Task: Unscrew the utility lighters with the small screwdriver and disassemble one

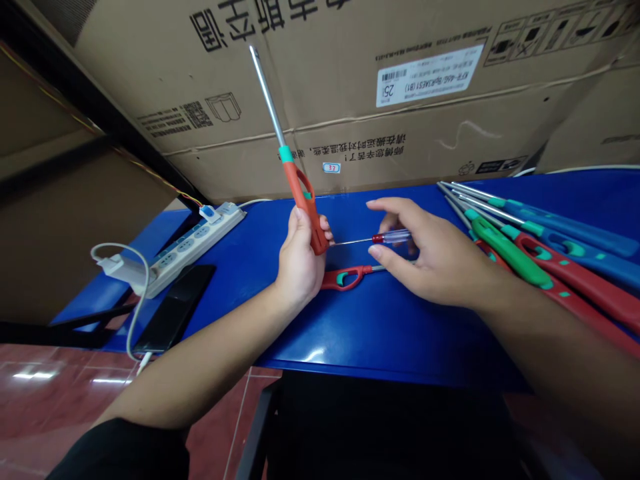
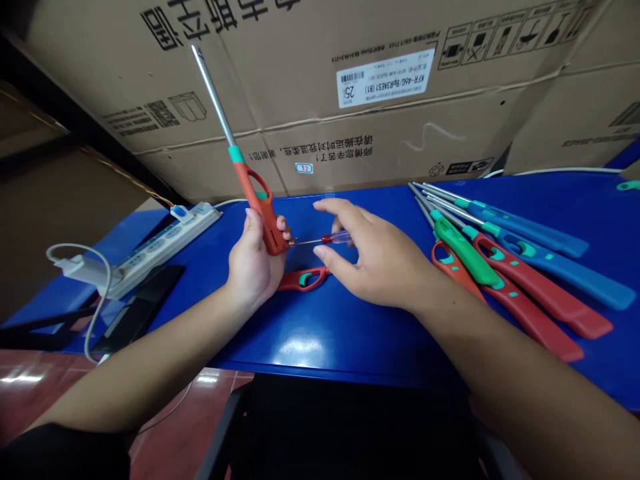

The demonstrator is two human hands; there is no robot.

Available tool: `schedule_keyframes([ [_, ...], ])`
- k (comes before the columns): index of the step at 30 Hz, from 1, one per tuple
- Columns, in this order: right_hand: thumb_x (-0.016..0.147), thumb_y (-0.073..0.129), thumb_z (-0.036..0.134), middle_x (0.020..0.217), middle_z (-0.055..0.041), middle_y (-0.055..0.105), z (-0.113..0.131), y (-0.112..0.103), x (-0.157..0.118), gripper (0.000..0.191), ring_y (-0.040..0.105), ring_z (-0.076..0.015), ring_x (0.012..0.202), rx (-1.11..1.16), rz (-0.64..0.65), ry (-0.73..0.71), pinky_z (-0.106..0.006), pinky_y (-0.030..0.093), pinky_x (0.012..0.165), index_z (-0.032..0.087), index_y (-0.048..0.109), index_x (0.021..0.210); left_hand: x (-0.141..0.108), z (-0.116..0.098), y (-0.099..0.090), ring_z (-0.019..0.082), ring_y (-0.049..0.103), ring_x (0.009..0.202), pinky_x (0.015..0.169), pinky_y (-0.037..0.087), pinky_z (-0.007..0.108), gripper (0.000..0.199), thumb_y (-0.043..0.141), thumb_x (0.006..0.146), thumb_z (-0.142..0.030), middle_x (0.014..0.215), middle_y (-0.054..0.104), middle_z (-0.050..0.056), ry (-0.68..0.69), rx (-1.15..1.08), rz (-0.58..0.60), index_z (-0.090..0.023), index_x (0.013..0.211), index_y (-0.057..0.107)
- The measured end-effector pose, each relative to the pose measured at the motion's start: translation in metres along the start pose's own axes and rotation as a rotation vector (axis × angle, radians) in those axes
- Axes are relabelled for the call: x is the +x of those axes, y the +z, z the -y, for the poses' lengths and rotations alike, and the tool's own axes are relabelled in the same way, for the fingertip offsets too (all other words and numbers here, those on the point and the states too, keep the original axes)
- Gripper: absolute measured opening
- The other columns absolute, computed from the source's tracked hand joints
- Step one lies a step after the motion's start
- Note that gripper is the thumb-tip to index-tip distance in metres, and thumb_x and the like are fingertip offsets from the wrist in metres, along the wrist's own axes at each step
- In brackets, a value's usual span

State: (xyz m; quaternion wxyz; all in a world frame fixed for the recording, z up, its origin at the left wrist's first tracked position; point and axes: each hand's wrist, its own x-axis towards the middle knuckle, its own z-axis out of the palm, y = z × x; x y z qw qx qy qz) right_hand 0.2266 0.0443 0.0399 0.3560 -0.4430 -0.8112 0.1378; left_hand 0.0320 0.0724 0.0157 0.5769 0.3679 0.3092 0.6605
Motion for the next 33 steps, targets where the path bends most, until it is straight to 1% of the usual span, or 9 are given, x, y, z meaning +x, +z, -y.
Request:
schedule_keyframes([
  [3,0.099,0.045,0.035,0.089,-0.0020,0.074,-0.001,-0.002,0.001,0.032,0.069,-0.0197,0.078,-0.050,0.032,0.063,-0.031,0.048,0.070,0.027,0.065,0.123,0.000,0.000,0.000,0.009,0.054,0.063,0.062,0.046,0.021,0.025,0.053,0.097,-0.045,0.077,0.057,-0.001,-0.005,-0.007,0.004,-0.021,0.092,0.056],
  [8,0.093,0.046,0.021,0.110,-0.0073,0.071,-0.005,-0.007,0.003,0.047,0.066,-0.0220,0.090,-0.198,0.191,-0.086,-0.034,0.049,0.077,0.024,0.054,0.139,-0.001,-0.002,0.001,0.009,0.054,0.064,0.063,0.046,0.021,0.028,0.047,0.100,-0.041,0.078,0.057,0.001,-0.035,-0.038,0.006,-0.017,0.097,0.062],
  [10,0.088,0.045,0.013,0.108,-0.0075,0.070,-0.008,-0.009,0.004,0.047,0.064,-0.0231,0.091,-0.329,0.266,-0.094,-0.034,0.047,0.074,0.023,0.060,0.131,-0.002,-0.003,0.001,0.009,0.054,0.065,0.063,0.046,0.020,0.030,0.047,0.100,-0.040,0.077,0.058,0.001,-0.056,-0.059,0.024,-0.016,0.106,0.064],
  [12,0.082,0.048,0.012,0.100,-0.0057,0.070,-0.009,-0.010,0.005,0.037,0.062,-0.0215,0.084,-0.345,0.243,-0.033,-0.032,0.044,0.070,0.021,0.067,0.113,-0.004,-0.003,0.001,0.009,0.055,0.066,0.064,0.047,0.020,0.032,0.049,0.099,-0.040,0.079,0.059,0.002,-0.067,-0.063,0.060,-0.016,0.113,0.065],
  [15,0.080,0.056,0.022,0.073,0.0003,0.062,-0.008,-0.007,0.007,0.011,0.053,-0.0149,0.064,-0.064,0.114,0.179,-0.028,0.039,0.060,0.020,0.063,0.087,-0.006,-0.002,0.001,0.011,0.061,0.075,0.070,0.050,0.022,0.030,0.055,0.097,-0.039,0.086,0.062,0.003,-0.056,-0.024,0.124,-0.017,0.115,0.065],
  [17,0.084,0.057,0.034,0.061,0.0031,0.054,-0.005,0.000,0.008,0.017,0.047,-0.0125,0.056,0.152,0.092,0.329,-0.027,0.036,0.055,0.020,0.063,0.077,-0.007,0.000,0.001,0.014,0.065,0.087,0.079,0.052,0.024,0.028,0.061,0.094,-0.036,0.093,0.065,0.004,-0.039,0.005,0.172,-0.019,0.115,0.066],
  [22,0.082,0.060,0.041,0.065,0.0022,0.061,0.001,0.027,0.008,0.025,0.049,-0.0127,0.060,0.394,0.202,0.422,-0.027,0.036,0.057,0.020,0.073,0.080,-0.011,0.004,0.003,0.019,0.065,0.107,0.102,0.048,0.035,0.033,0.073,0.086,-0.034,0.101,0.069,0.004,-0.018,0.017,0.296,-0.022,0.116,0.065],
  [26,0.078,0.062,0.036,0.066,0.0017,0.063,0.000,0.038,0.007,0.021,0.049,-0.0125,0.060,0.494,0.170,0.509,-0.027,0.035,0.058,0.018,0.074,0.079,-0.016,0.007,0.004,0.022,0.063,0.113,0.102,0.049,0.037,0.039,0.075,0.083,-0.036,0.106,0.068,0.006,-0.050,0.040,0.352,-0.024,0.118,0.065],
  [33,0.071,0.064,0.026,0.068,0.0003,0.065,-0.001,0.034,0.009,0.013,0.051,-0.0128,0.063,0.576,0.158,0.588,-0.027,0.037,0.061,0.016,0.072,0.075,-0.022,0.013,0.002,0.024,0.054,0.128,0.105,0.046,0.037,0.040,0.075,0.083,-0.037,0.121,0.065,0.007,-0.055,0.092,0.372,-0.027,0.120,0.063],
])
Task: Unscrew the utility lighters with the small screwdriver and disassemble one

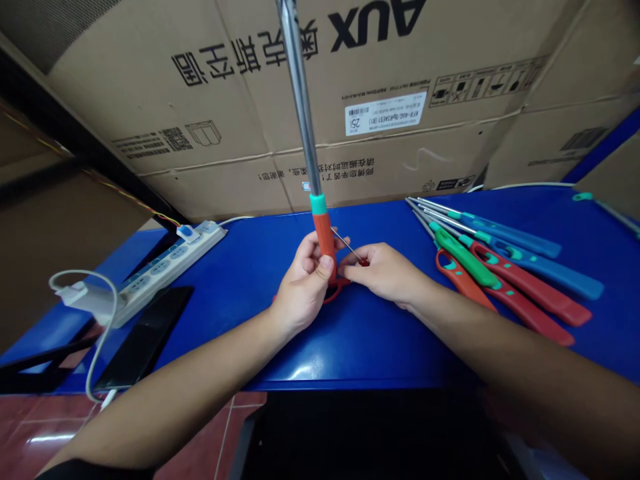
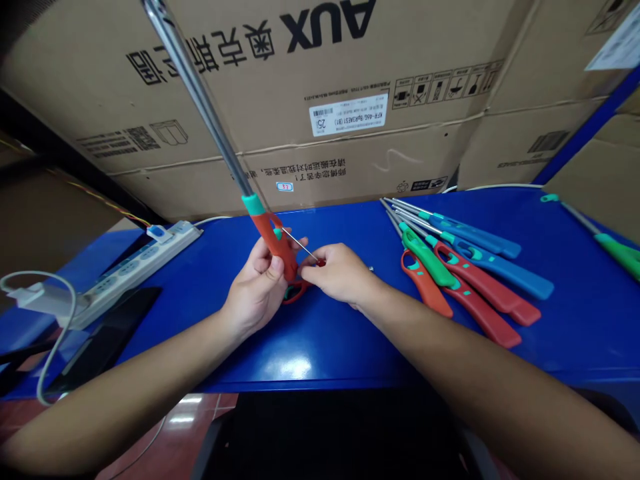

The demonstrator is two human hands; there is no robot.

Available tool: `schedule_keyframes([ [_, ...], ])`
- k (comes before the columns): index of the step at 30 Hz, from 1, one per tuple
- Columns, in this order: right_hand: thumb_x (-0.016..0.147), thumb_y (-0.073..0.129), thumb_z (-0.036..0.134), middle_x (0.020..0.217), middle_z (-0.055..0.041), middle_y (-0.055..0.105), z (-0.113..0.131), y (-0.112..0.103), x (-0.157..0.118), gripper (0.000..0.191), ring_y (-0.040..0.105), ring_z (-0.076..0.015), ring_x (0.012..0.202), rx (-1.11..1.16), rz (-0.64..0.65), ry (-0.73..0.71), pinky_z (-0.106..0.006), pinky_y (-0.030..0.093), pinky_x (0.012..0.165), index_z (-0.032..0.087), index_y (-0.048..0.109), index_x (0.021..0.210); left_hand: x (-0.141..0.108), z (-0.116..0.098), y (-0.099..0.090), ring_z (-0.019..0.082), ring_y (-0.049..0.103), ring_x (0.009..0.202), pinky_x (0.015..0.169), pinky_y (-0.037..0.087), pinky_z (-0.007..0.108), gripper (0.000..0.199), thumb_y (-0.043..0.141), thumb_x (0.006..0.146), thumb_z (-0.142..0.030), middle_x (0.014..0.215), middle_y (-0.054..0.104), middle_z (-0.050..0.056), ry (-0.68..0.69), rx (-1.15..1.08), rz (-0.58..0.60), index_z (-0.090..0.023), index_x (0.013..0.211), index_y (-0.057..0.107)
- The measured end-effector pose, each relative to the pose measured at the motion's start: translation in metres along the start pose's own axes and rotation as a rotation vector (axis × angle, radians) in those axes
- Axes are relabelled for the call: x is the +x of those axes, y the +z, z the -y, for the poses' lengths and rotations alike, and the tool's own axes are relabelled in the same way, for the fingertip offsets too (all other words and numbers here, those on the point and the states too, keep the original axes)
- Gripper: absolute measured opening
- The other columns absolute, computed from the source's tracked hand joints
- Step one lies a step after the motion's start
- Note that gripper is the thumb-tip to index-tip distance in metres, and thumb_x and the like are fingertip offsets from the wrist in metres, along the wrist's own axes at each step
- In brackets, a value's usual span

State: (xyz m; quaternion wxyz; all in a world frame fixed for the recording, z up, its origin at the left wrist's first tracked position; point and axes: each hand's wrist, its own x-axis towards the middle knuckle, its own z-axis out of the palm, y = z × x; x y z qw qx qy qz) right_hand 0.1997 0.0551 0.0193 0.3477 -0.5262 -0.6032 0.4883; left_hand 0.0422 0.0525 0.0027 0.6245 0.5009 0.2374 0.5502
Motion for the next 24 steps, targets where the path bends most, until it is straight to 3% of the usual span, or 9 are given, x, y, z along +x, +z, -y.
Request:
schedule_keyframes([
  [5,0.069,0.061,0.024,0.063,0.0018,0.061,0.001,0.001,-0.001,0.010,0.048,-0.0114,0.059,-0.019,0.006,-0.012,-0.026,0.036,0.057,0.016,0.067,0.072,-0.002,0.002,0.004,0.023,0.050,0.134,0.113,0.040,0.039,0.039,0.075,0.084,-0.037,0.128,0.063,0.007,0.027,-0.005,-0.001,-0.026,0.119,0.063],
  [8,0.070,0.061,0.024,0.058,0.0044,0.052,0.003,0.002,-0.001,0.008,0.041,-0.0102,0.055,-0.054,-0.001,-0.025,-0.026,0.031,0.053,0.017,0.064,0.071,-0.002,0.000,0.006,0.024,0.051,0.133,0.110,0.043,0.038,0.039,0.076,0.083,-0.036,0.126,0.063,0.008,0.026,-0.039,-0.024,-0.025,0.118,0.064],
  [11,0.073,0.064,0.028,0.062,0.0074,0.048,0.004,-0.003,-0.004,0.017,0.042,-0.0106,0.057,-0.077,-0.042,-0.122,-0.026,0.035,0.056,0.020,0.056,0.085,0.002,-0.005,0.006,0.022,0.062,0.117,0.101,0.050,0.036,0.038,0.074,0.084,-0.041,0.114,0.067,0.007,0.033,-0.068,-0.069,-0.025,0.117,0.064],
  [14,0.082,0.059,0.029,0.077,0.0038,0.056,0.006,-0.016,-0.008,0.021,0.053,-0.0129,0.066,-0.124,-0.137,-0.284,-0.028,0.045,0.062,0.021,0.049,0.100,0.010,-0.014,-0.001,0.017,0.069,0.092,0.088,0.055,0.032,0.035,0.067,0.089,-0.047,0.099,0.069,0.004,0.039,-0.114,-0.153,-0.024,0.114,0.065],
  [19,0.090,0.062,0.030,0.098,-0.0051,0.075,0.013,-0.033,-0.016,0.020,0.070,-0.0210,0.089,-0.390,-0.199,-0.604,-0.037,0.055,0.079,0.023,0.070,0.106,0.022,-0.028,-0.014,0.010,0.063,0.072,0.073,0.053,0.023,0.031,0.054,0.096,-0.047,0.086,0.066,0.001,0.013,-0.203,-0.303,-0.021,0.109,0.066],
  [24,0.081,0.075,0.036,0.097,-0.0035,0.078,0.020,-0.026,-0.023,0.019,0.074,-0.0229,0.086,-0.352,-0.352,-0.633,-0.036,0.060,0.076,0.026,0.077,0.097,0.022,-0.031,-0.013,0.010,0.062,0.071,0.072,0.052,0.023,0.033,0.049,0.100,-0.045,0.086,0.066,0.002,0.005,-0.224,-0.326,-0.020,0.110,0.066],
])
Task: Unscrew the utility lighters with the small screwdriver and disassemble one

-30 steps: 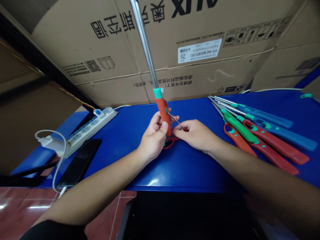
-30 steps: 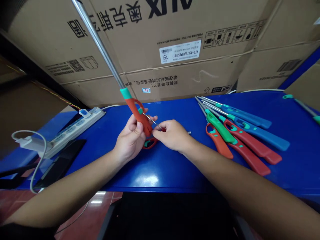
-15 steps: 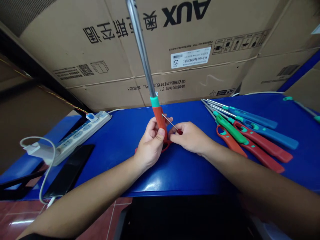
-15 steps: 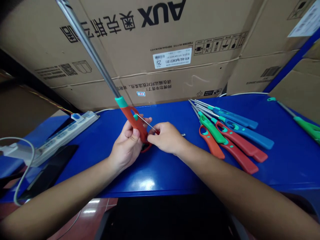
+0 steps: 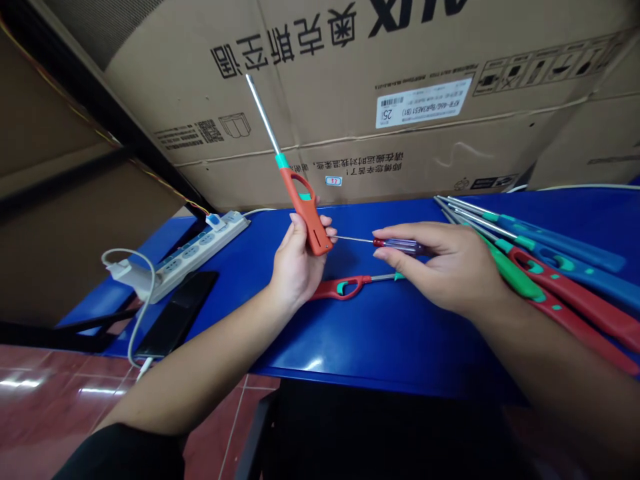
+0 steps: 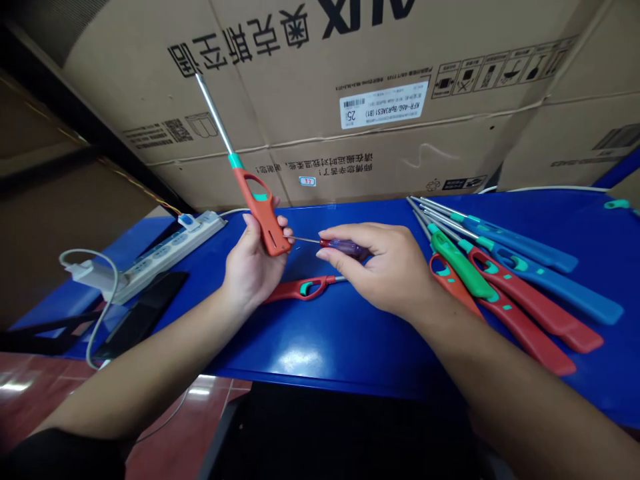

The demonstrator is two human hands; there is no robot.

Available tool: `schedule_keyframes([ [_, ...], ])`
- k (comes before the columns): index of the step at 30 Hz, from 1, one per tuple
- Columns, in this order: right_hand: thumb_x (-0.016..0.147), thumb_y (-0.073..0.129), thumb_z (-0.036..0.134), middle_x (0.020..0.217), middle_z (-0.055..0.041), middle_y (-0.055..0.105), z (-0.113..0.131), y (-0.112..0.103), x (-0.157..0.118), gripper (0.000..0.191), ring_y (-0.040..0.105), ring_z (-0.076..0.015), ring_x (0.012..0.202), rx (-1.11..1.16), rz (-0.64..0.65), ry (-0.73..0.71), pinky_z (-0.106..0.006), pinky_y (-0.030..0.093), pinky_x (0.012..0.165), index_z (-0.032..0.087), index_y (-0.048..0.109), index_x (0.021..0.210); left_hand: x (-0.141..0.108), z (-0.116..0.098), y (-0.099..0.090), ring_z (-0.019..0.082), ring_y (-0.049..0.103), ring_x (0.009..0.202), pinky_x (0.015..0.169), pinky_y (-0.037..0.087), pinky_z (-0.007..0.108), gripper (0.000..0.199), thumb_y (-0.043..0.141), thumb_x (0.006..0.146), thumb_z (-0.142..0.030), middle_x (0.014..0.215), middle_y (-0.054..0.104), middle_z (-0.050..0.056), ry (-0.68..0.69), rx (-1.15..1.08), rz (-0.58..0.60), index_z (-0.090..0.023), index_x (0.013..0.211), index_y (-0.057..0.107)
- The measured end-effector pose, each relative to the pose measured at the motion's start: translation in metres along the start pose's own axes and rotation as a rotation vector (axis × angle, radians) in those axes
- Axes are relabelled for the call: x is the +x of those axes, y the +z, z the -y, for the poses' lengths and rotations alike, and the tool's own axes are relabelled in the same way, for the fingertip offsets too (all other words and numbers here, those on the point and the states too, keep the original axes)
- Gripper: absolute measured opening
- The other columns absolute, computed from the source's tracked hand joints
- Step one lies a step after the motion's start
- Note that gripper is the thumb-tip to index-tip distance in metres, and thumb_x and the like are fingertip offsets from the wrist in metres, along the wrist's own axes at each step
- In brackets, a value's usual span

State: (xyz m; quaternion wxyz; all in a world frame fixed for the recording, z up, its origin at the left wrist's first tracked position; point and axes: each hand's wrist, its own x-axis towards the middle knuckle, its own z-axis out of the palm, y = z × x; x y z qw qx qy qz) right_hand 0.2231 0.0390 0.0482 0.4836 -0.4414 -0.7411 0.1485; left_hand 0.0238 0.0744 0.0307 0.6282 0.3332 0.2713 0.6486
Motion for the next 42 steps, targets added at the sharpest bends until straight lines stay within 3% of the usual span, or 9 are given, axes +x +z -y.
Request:
schedule_keyframes([
  [4,0.083,0.074,0.032,0.090,-0.0024,0.076,0.000,0.000,-0.002,0.023,0.071,-0.0160,0.070,0.212,-0.022,0.095,-0.030,0.060,0.064,0.023,0.075,0.104,-0.002,0.001,0.001,0.010,0.063,0.073,0.075,0.053,0.024,0.033,0.048,0.100,-0.045,0.087,0.067,0.003,0.023,0.007,0.023,-0.019,0.109,0.067],
  [7,0.088,0.069,0.036,0.078,-0.0014,0.072,-0.002,-0.001,-0.005,0.022,0.067,-0.0135,0.061,0.179,-0.049,0.077,-0.028,0.057,0.059,0.022,0.073,0.104,-0.002,0.001,0.000,0.010,0.063,0.073,0.075,0.053,0.023,0.033,0.049,0.099,-0.046,0.087,0.067,0.003,0.024,0.027,0.007,-0.020,0.109,0.067],
  [14,0.091,0.064,0.038,0.092,-0.0051,0.074,-0.001,0.006,-0.011,0.019,0.073,-0.0201,0.080,0.143,-0.018,0.013,-0.034,0.062,0.071,0.023,0.070,0.101,-0.006,0.000,0.003,0.010,0.063,0.072,0.075,0.053,0.023,0.033,0.053,0.097,-0.047,0.086,0.067,0.002,0.025,0.046,0.021,-0.019,0.106,0.068],
  [18,0.091,0.065,0.036,0.090,-0.0044,0.074,-0.001,0.007,-0.010,0.016,0.073,-0.0196,0.079,0.158,-0.005,0.018,-0.035,0.062,0.074,0.023,0.070,0.100,-0.009,0.000,0.004,0.009,0.063,0.072,0.075,0.053,0.023,0.033,0.052,0.098,-0.047,0.086,0.067,0.003,0.034,0.051,0.023,-0.018,0.092,0.067],
  [22,0.091,0.065,0.032,0.091,-0.0036,0.073,0.000,0.006,-0.011,0.014,0.073,-0.0182,0.079,0.180,-0.009,0.014,-0.034,0.061,0.076,0.023,0.070,0.100,-0.009,0.000,0.004,0.009,0.063,0.074,0.075,0.053,0.022,0.033,0.051,0.098,-0.046,0.087,0.067,0.003,0.044,0.046,0.041,-0.017,0.089,0.066],
  [33,0.091,0.064,0.031,0.092,-0.0036,0.074,0.002,0.006,-0.011,0.012,0.072,-0.0179,0.080,0.140,0.008,-0.011,-0.033,0.060,0.075,0.024,0.069,0.099,-0.009,0.001,0.005,0.009,0.062,0.072,0.075,0.053,0.024,0.033,0.053,0.098,-0.046,0.086,0.066,0.003,0.051,0.025,0.031,-0.017,0.087,0.066],
  [40,0.088,0.066,0.023,0.091,-0.0031,0.074,0.005,0.005,-0.008,0.010,0.070,-0.0155,0.079,0.078,0.016,-0.212,-0.028,0.056,0.071,0.022,0.070,0.097,-0.011,0.003,0.006,0.008,0.061,0.072,0.074,0.051,0.022,0.033,0.046,0.101,-0.041,0.086,0.064,0.002,0.035,0.016,0.007,-0.016,0.090,0.064],
  [42,0.088,0.065,0.023,0.092,-0.0034,0.074,0.007,0.005,-0.008,0.010,0.070,-0.0162,0.080,0.066,0.025,-0.195,-0.028,0.055,0.071,0.022,0.070,0.096,-0.011,0.002,0.006,0.008,0.060,0.071,0.074,0.051,0.022,0.031,0.047,0.101,-0.042,0.085,0.063,0.002,0.041,0.020,-0.002,-0.017,0.091,0.063],
])
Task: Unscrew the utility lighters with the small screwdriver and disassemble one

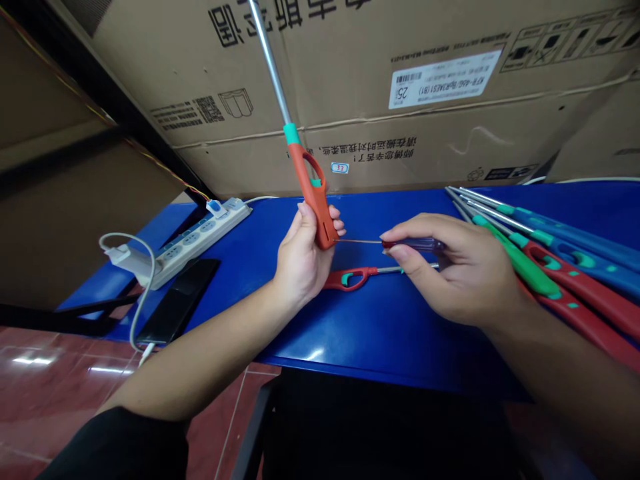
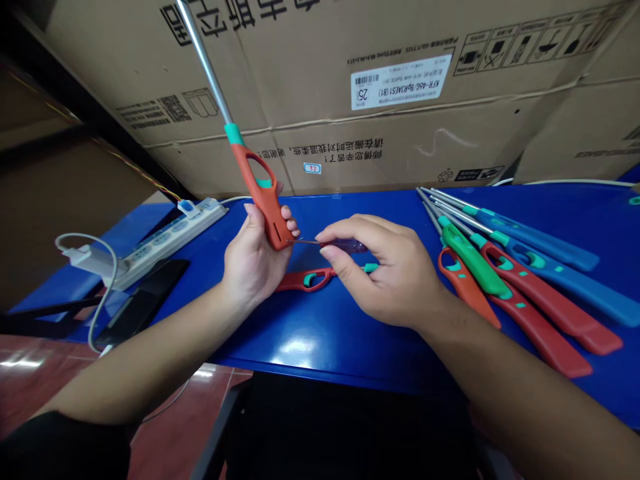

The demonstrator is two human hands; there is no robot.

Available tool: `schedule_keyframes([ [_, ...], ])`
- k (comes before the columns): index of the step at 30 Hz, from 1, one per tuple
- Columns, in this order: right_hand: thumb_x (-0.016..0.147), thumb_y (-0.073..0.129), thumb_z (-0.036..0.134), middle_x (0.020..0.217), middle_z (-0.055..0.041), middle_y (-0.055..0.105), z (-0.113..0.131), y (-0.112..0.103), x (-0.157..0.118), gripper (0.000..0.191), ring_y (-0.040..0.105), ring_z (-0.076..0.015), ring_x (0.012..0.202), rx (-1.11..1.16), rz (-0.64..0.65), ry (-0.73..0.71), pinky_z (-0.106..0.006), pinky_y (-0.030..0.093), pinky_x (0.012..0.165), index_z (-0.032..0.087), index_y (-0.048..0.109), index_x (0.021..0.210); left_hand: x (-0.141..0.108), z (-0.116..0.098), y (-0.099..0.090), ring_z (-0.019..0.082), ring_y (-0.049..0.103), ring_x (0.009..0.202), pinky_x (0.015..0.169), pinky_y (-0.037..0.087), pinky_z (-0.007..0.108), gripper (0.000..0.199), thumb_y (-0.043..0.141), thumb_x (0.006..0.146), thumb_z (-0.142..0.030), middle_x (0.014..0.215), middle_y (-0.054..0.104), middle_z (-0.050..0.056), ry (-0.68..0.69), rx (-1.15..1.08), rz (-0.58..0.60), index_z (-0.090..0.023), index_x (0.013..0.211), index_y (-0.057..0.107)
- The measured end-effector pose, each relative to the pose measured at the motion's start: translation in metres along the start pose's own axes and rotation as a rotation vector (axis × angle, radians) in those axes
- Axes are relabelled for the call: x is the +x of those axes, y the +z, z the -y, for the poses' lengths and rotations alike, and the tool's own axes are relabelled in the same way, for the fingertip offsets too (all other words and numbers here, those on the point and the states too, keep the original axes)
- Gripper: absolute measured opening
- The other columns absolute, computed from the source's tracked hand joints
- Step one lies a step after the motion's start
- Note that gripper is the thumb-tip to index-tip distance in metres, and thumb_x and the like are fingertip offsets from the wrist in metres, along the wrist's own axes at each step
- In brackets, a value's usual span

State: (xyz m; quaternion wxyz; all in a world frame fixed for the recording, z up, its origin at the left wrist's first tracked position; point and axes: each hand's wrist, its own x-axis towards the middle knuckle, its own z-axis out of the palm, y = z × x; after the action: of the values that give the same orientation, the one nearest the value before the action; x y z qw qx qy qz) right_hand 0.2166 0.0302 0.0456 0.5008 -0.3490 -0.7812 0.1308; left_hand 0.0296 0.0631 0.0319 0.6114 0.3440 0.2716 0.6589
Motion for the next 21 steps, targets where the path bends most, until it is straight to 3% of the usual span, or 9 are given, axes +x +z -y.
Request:
schedule_keyframes([
  [5,0.100,0.047,0.036,0.063,0.0005,0.064,0.0013,-0.0001,-0.0018,0.029,0.064,-0.0146,0.059,0.046,0.038,0.221,-0.029,0.051,0.059,0.022,0.072,0.095,-0.0010,0.0010,0.0007,0.008,0.059,0.071,0.074,0.050,0.022,0.027,0.052,0.099,-0.043,0.085,0.063,0.001,0.028,0.026,-0.004,-0.019,0.094,0.063],
  [9,0.093,0.058,0.030,0.086,-0.0030,0.067,0.0012,-0.0008,-0.0028,0.018,0.066,-0.0185,0.077,-0.051,0.018,0.193,-0.030,0.051,0.063,0.023,0.063,0.109,0.0003,0.0043,-0.0017,0.008,0.059,0.072,0.074,0.049,0.022,0.025,0.053,0.099,-0.041,0.085,0.062,0.001,0.047,0.030,0.026,-0.019,0.094,0.063],
  [11,0.086,0.063,0.024,0.094,-0.0036,0.065,0.0010,-0.0015,-0.0025,0.037,0.064,-0.0192,0.080,-0.036,0.063,0.173,-0.030,0.050,0.061,0.023,0.054,0.123,0.0017,0.0054,-0.0035,0.008,0.059,0.072,0.074,0.049,0.022,0.025,0.053,0.099,-0.041,0.086,0.062,0.001,0.047,0.027,0.029,-0.019,0.096,0.064],
  [13,0.086,0.063,0.025,0.090,-0.0026,0.064,0.0006,-0.0026,-0.0015,0.044,0.062,-0.0176,0.071,-0.042,0.125,0.196,-0.030,0.048,0.057,0.022,0.051,0.128,0.0027,0.0059,-0.0047,0.008,0.059,0.071,0.073,0.049,0.022,0.025,0.052,0.099,-0.041,0.086,0.062,0.001,0.049,0.030,0.020,-0.019,0.097,0.064],
  [16,0.095,0.053,0.034,0.075,0.0000,0.061,-0.0010,-0.0043,-0.0004,0.027,0.056,-0.0140,0.058,-0.075,0.115,0.271,-0.029,0.043,0.053,0.023,0.060,0.119,0.0030,0.0060,-0.0047,0.008,0.059,0.070,0.073,0.050,0.022,0.025,0.052,0.099,-0.040,0.086,0.062,0.002,0.053,0.039,0.009,-0.019,0.095,0.064],
  [18,0.096,0.052,0.033,0.077,-0.0005,0.061,-0.0031,-0.0050,-0.0007,0.026,0.057,-0.0145,0.061,-0.045,0.095,0.293,-0.029,0.044,0.054,0.025,0.060,0.119,0.0030,0.0061,-0.0044,0.008,0.059,0.070,0.072,0.050,0.022,0.025,0.052,0.099,-0.039,0.085,0.062,0.002,0.058,0.046,0.009,-0.018,0.093,0.064],
  [21,0.087,0.064,0.027,0.098,-0.0039,0.063,-0.0067,-0.0050,-0.0021,0.051,0.062,-0.0175,0.076,0.003,0.142,0.264,-0.029,0.048,0.060,0.025,0.047,0.135,0.0035,0.0068,-0.0046,0.008,0.058,0.069,0.071,0.050,0.021,0.025,0.053,0.099,-0.039,0.084,0.062,0.002,0.066,0.050,0.006,-0.018,0.091,0.064],
])
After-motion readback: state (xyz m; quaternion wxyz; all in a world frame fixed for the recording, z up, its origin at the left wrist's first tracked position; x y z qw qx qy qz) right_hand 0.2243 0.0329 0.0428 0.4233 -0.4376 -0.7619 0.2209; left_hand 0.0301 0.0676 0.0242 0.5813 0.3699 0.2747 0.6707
